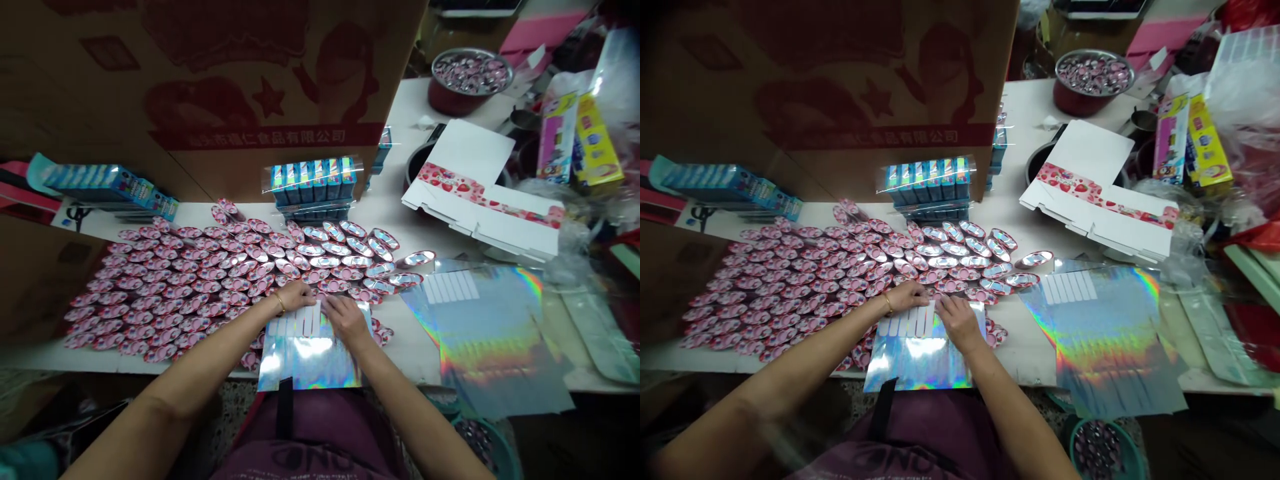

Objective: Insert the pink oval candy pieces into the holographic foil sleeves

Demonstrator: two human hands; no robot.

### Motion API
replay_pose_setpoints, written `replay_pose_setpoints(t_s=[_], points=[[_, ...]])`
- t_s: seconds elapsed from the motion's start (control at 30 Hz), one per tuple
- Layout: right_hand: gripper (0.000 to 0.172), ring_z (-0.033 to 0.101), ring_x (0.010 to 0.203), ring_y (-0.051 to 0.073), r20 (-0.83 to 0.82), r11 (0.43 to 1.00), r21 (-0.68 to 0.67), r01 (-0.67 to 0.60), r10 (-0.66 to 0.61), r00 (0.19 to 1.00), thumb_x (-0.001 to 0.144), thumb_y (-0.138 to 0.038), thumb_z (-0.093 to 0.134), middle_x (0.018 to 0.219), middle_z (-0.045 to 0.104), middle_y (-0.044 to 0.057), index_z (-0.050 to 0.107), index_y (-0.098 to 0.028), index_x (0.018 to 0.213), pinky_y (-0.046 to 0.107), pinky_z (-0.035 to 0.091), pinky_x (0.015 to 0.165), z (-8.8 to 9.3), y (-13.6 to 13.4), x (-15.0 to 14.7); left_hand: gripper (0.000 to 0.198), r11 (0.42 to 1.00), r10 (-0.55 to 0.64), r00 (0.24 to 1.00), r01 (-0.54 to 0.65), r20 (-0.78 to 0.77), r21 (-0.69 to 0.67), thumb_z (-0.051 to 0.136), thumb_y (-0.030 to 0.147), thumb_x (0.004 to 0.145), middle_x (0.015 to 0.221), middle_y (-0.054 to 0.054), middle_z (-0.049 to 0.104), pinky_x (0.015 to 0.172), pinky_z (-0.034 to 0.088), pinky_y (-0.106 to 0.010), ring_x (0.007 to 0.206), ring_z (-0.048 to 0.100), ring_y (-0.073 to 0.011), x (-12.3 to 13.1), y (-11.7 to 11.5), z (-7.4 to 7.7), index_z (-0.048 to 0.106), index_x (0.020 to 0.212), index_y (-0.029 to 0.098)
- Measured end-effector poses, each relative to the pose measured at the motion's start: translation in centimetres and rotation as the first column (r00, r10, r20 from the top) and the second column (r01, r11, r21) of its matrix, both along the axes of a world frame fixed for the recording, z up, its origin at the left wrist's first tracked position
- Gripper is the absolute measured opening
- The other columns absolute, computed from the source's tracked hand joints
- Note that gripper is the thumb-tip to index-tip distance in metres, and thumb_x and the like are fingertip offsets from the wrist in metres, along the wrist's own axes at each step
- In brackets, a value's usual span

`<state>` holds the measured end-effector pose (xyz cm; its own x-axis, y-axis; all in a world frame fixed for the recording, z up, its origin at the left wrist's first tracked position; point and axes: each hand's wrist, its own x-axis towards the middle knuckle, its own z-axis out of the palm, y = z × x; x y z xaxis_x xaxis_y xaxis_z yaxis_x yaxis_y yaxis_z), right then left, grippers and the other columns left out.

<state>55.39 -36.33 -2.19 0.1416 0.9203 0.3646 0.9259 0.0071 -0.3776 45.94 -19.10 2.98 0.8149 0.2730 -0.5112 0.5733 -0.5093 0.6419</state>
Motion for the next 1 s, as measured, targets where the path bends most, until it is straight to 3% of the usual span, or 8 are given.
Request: replay_pose_setpoints(t_s=[0.13,0.27,0.33,0.43,0.57,0.7,0.83,1.0], points=[[0.021,0.05,0.091,0.017,-0.059,1.0,0.018,-0.013,0.014,0.998,0.085,-0.019,0.042,0.099,0.061,0.007,0.06,-0.019,0.098,0.032,0.039,0.08,0.2,-0.3,-1.3,0.015,0.995,-0.035,0.999,0.038,-0.029,0.088,0.058,0.026,0.068,0.056,0.002,0.054,0.055,0.033,-0.02,0.059,0.048,-0.0113,-0.7,0.0,-0.4,0.058,0.057,0.017],[0.017,0.053,0.081,0.016,-0.416,0.995,0.003,0.102,-0.092,0.905,0.083,-0.024,0.046,0.083,0.062,0.005,0.062,-0.02,0.08,0.03,0.041,0.075,2.6,-0.1,-2.2,0.01,0.954,-0.034,0.996,0.056,-0.079,0.293,0.061,0.024,0.066,0.07,-0.003,0.059,0.067,0.038,-0.025,0.073,0.054,-0.0168,-1.6,0.4,-0.4,0.058,0.059,0.018],[0.015,0.054,0.078,0.015,-0.659,0.969,-0.029,0.246,-0.203,0.724,0.08,-0.028,0.05,0.079,0.061,0.003,0.062,-0.02,0.075,0.029,0.042,0.071,3.6,0.1,-1.7,0.004,0.917,-0.005,0.997,0.034,-0.072,0.397,0.062,0.021,0.065,0.08,-0.005,0.061,0.076,0.038,-0.029,0.082,0.054,-0.0193,-2.1,0.7,-0.4,0.06,0.062,0.019],[0.018,0.053,0.067,0.014,-0.897,0.87,-0.177,0.46,-0.335,0.287,0.071,-0.035,0.058,0.07,0.06,0.001,0.062,-0.018,0.073,0.026,0.042,0.061,3.8,0.6,-0.1,0.011,0.915,0.023,0.998,-0.043,0.054,0.402,0.056,0.02,0.07,0.093,-0.005,0.06,0.084,0.036,-0.03,0.093,0.052,-0.0196,-2.1,0.6,-0.4,0.063,0.078,0.021],[0.028,0.044,0.049,0.009,-0.936,0.786,-0.343,0.514,-0.334,-0.114,0.059,-0.039,0.066,0.056,0.055,-0.003,0.062,-0.015,0.072,0.021,0.034,0.047,2.9,1.2,1.9,0.031,0.972,0.231,0.964,-0.234,0.135,0.007,0.04,0.037,0.082,0.085,-0.003,0.063,0.075,0.041,-0.025,0.082,0.054,-0.015,0.1,-0.7,-0.6,0.064,0.086,0.018],[0.031,0.038,0.042,0.006,-0.935,0.794,-0.354,0.495,-0.284,-0.213,0.056,-0.04,0.068,0.054,0.054,-0.004,0.06,-0.015,0.071,0.02,0.028,0.04,3.1,1.2,2.6,0.037,0.801,0.508,0.861,-0.465,0.018,-0.376,0.05,0.046,0.075,0.074,-0.002,0.063,0.052,0.039,-0.019,0.058,0.051,-0.0086,2.9,-2.1,-0.8,0.062,0.09,0.014],[0.031,0.039,0.04,0.006,-0.934,0.827,-0.34,0.448,-0.24,-0.264,0.055,-0.039,0.07,0.053,0.053,-0.005,0.059,-0.016,0.071,0.019,0.028,0.038,3.6,0.7,3.2,0.035,0.63,0.59,0.804,-0.519,-0.078,-0.578,0.055,0.042,0.072,0.071,-0.002,0.062,0.041,0.032,-0.016,0.046,0.045,-0.0041,4.5,-2.6,-0.9,0.061,0.089,0.012],[0.033,0.042,0.043,0.007,-0.931,0.801,-0.358,0.479,-0.272,-0.242,0.052,-0.04,0.071,0.053,0.054,-0.003,0.061,-0.014,0.069,0.02,0.029,0.041,2.5,0.9,4.2,0.025,0.603,0.659,0.75,-0.572,-0.056,-0.556,0.064,0.034,0.066,0.057,0.0,0.059,0.041,0.033,-0.015,0.043,0.042,-0.0034,5.5,-2.9,-1.3,0.062,0.075,0.01]])
